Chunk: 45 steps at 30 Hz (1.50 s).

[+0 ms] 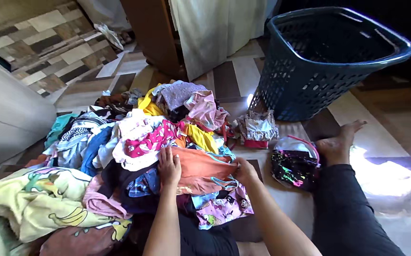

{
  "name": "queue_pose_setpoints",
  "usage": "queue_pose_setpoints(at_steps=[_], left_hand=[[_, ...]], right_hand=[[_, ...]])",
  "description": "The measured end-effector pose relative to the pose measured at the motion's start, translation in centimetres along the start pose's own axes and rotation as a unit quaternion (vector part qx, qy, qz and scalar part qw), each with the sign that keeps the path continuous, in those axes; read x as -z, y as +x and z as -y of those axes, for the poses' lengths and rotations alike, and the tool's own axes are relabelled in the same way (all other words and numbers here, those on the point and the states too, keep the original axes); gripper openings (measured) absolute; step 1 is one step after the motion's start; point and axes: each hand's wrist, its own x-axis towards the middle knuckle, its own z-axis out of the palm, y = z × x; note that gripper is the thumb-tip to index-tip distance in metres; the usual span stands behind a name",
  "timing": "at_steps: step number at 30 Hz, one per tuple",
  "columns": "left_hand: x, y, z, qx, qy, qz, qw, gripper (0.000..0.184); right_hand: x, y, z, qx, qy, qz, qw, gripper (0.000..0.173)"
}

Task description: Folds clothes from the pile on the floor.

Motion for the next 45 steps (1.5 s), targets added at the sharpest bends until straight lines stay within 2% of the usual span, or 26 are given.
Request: queue_pose_setpoints(at_steps=[1,3,5,7,9,12,14,18,21,24,28,30,33,36,38,42,45], left_hand=[[-0.1,0.0,0.5,-0.013,-0.03,-0.027,0.999,0.05],[0.0,0.3,1.4,-0.029,-0.075,-0.067,0.994,0.047],[0.6,0.6,1.8,-0.02,-0.099,-0.072,0.992,0.044],[1.0,1.0,1.8,0.006,-0.104,-0.063,0.993,0.042],[1.1,1.4,1.8,0.022,-0.096,-0.054,0.994,0.041],[0.7,1.7,1.9,0.025,-0.077,-0.05,0.995,0.043],[0.9,2.0,1.7,0.032,-0.064,-0.037,0.997,0.044],[2.3,3.0,0.8,0.112,-0.086,0.024,0.99,0.05],[3.0,4.1,0.6,0.155,-0.161,0.039,0.974,0.051],[3.5,4.9,0.9,0.167,-0.221,0.066,0.958,0.047],[4.4,5.1,1.3,0.145,-0.21,0.08,0.963,0.036],[5.0,5.0,1.5,0.132,-0.201,0.078,0.968,0.032],[6.2,4.5,1.4,0.103,-0.174,0.071,0.977,0.025],[7.3,3.3,1.4,0.035,-0.146,0.036,0.988,0.019],[7.9,1.9,1.7,-0.019,-0.135,0.01,0.991,0.018],[7.0,-1.2,3.8,-0.148,-0.145,-0.069,0.976,0.008],[6.1,-3.3,4.7,-0.164,-0.13,-0.073,0.975,0.009]], right_hand=[[-0.3,-0.2,-0.2,0.068,-0.105,-0.012,0.992,0.027],[-0.8,-0.7,0.2,0.149,-0.301,0.009,0.942,0.045],[-2.3,-1.0,0.6,0.189,-0.437,0.053,0.878,0.043],[-4.5,-1.9,0.9,0.172,-0.529,0.086,0.827,0.045],[-6.5,-2.4,1.0,0.133,-0.597,0.117,0.783,0.056],[-8.5,-2.1,0.8,0.101,-0.636,0.153,0.75,0.065],[-9.2,-2.0,1.3,0.095,-0.624,0.166,0.757,0.061],[-9.1,-1.8,1.9,0.09,-0.456,0.183,0.867,0.045],[-8.7,-1.8,2.6,0.08,-0.343,0.199,0.915,0.035],[-8.2,-1.7,2.8,0.074,-0.294,0.188,0.934,0.03],[-7.4,-1.5,2.8,0.099,-0.32,0.184,0.924,0.032],[-7.2,-1.1,2.7,0.148,-0.371,0.177,0.9,0.031],[-6.4,0.1,2.4,0.233,-0.445,0.197,0.842,0.032],[-6.1,0.1,2.2,0.295,-0.462,0.244,0.8,0.026],[-5.7,-0.4,2.2,0.366,-0.49,0.268,0.744,0.024],[-3.4,-1.7,1.2,0.484,-0.53,0.233,0.656,0.025],[-1.3,-2.0,-1.0,0.504,-0.568,0.221,0.612,0.029]])
